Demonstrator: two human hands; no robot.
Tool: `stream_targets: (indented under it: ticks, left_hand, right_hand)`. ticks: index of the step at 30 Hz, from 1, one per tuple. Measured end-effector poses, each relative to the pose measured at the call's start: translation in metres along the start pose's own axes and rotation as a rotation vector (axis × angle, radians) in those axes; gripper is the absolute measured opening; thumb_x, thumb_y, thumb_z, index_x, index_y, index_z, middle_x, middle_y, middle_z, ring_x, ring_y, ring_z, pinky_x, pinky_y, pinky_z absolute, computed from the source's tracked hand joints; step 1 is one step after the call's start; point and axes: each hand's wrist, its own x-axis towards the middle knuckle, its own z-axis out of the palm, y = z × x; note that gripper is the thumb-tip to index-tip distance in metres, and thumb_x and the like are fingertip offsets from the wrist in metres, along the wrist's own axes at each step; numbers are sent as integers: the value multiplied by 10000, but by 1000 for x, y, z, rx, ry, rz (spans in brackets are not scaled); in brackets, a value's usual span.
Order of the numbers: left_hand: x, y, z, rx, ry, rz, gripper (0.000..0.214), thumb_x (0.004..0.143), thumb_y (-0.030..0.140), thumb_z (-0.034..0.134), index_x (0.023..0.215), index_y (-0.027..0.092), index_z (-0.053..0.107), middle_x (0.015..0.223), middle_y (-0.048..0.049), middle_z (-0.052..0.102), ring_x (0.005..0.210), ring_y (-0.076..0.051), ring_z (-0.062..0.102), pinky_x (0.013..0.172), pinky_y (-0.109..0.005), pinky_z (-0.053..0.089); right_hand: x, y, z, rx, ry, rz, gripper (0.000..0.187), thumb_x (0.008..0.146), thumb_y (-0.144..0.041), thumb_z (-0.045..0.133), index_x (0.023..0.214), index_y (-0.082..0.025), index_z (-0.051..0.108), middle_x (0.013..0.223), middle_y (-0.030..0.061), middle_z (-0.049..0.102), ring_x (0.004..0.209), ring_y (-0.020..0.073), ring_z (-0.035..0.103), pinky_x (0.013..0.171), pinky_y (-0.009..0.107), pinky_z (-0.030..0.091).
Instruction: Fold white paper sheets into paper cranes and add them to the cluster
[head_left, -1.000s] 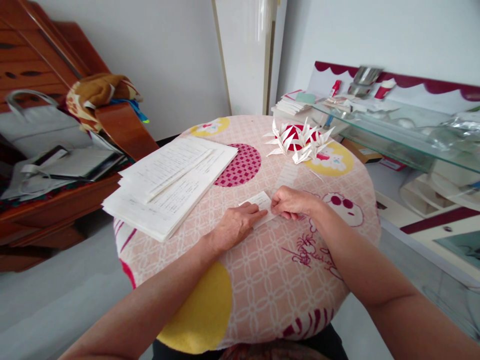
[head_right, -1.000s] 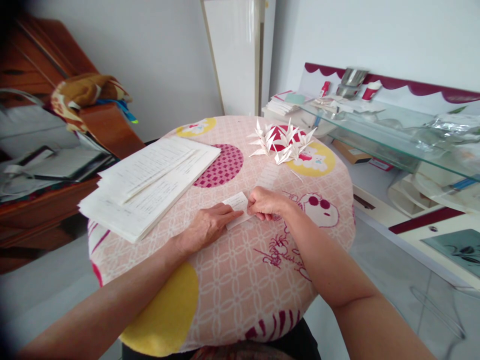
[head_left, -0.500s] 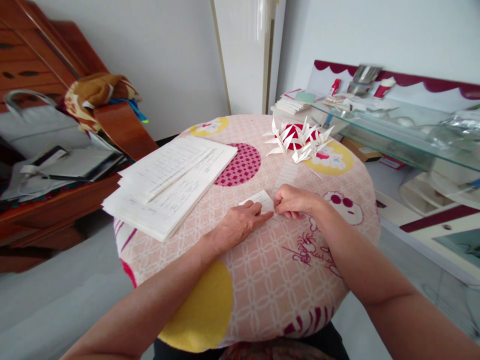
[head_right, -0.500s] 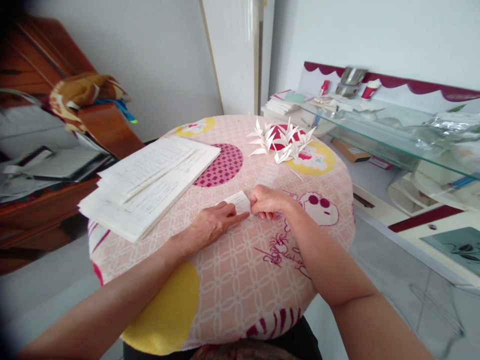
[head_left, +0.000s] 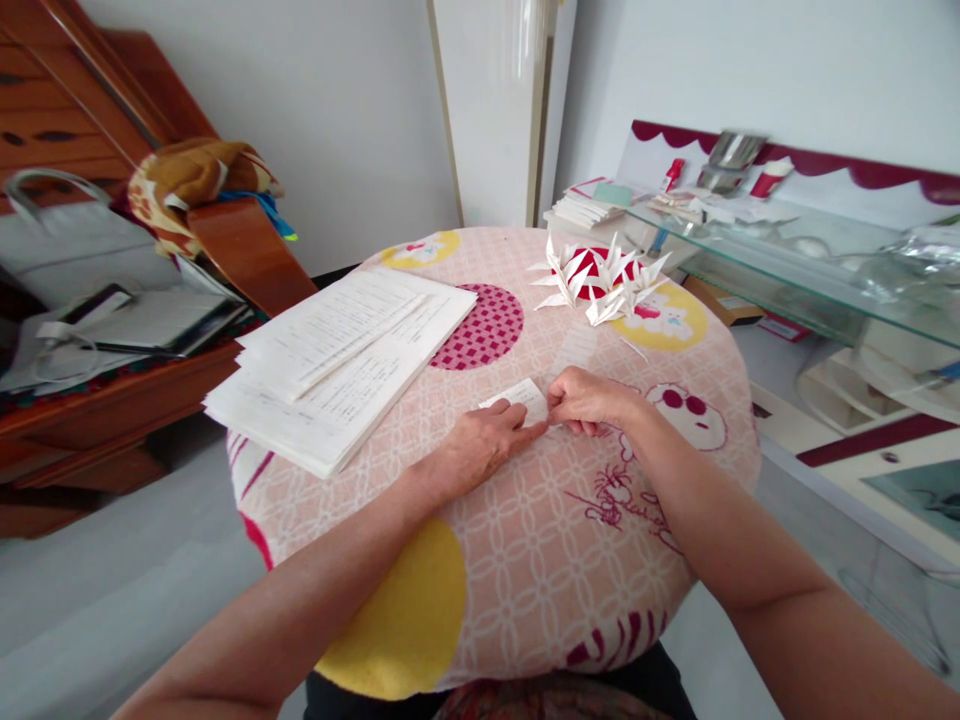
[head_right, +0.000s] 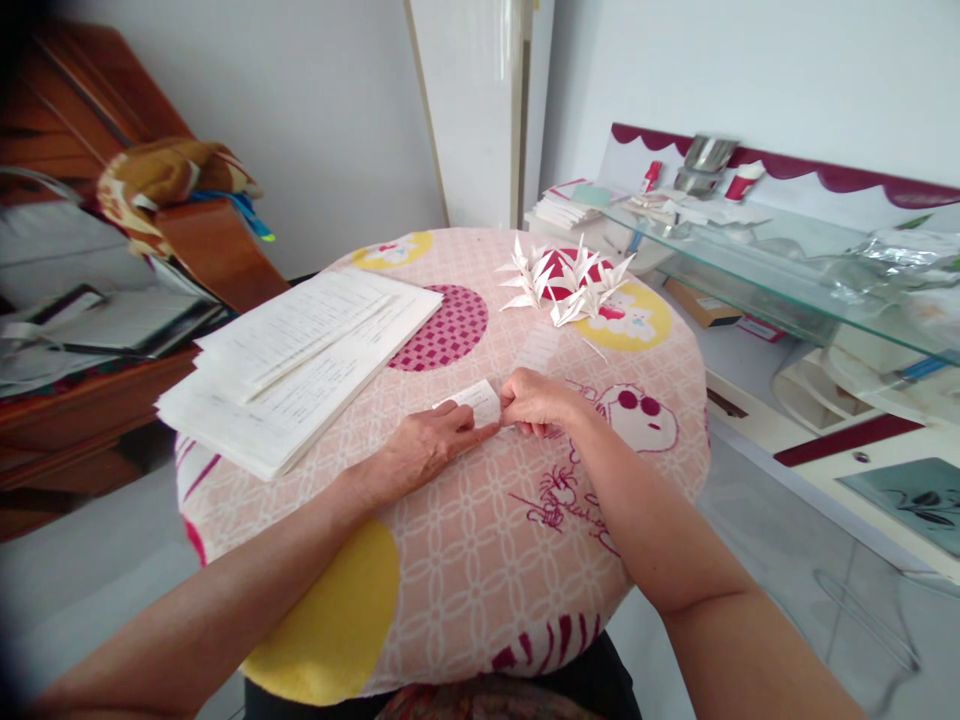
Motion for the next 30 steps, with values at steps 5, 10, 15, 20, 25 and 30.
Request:
stream_targets:
  ticks: [5,10,15,20,25,30]
  left_hand:
    - [0,-1,1,-10,22,1,328,998,186,444,1286,262,581,935,-50,575,818,-170,526,605,-232,397]
    - [-2,-2,3,-9,38,1,318,1008,203,441,1286,263,582,952,-48,584,828,-174,538,600,-237,383]
    - [-2,-3,4,-12,60,4,311,1007,204,443,1279,260,584,939,-45,586,825,-176,543,602,-242,376]
    - [-3,-3,7,-42,88,14,325,999,189,445,1281,257,589,941,-50,596,823,-177,548,600,-241,385]
    - [-4,-6,3,-142,93,12,381,978,140,437,1303,253,600,969,-56,640,868,-177,585,649,-242,435]
    - [-13,-24,1,-456,185,-40,314,945,98,462,1038,202,743,990,-59,709,904,-164,644,755,-251,488]
  right_hand:
    - [-1,-1,-2,35,-20,35,90,730,-132,644,671,-168,588,436,-46,553,308,85,464,323,189,330]
    - [-3,-3,-1,2,-1,48,94,697,-119,633,644,-170,574,426,-52,542,307,84,464,327,185,328]
    - [-6,-1,-4,-15,2,32,101,679,-95,624,642,-171,569,415,-62,530,309,78,461,328,176,323]
    - [-10,-1,-7,195,20,-116,96,746,-142,618,666,-166,573,472,-44,586,356,69,503,351,161,361]
    - [0,-7,6,281,41,-230,51,788,-114,599,794,-155,628,539,-22,634,455,100,597,421,170,442]
    - [4,-11,18,134,94,-207,83,775,-83,584,768,-156,623,526,-23,610,460,111,592,423,180,398]
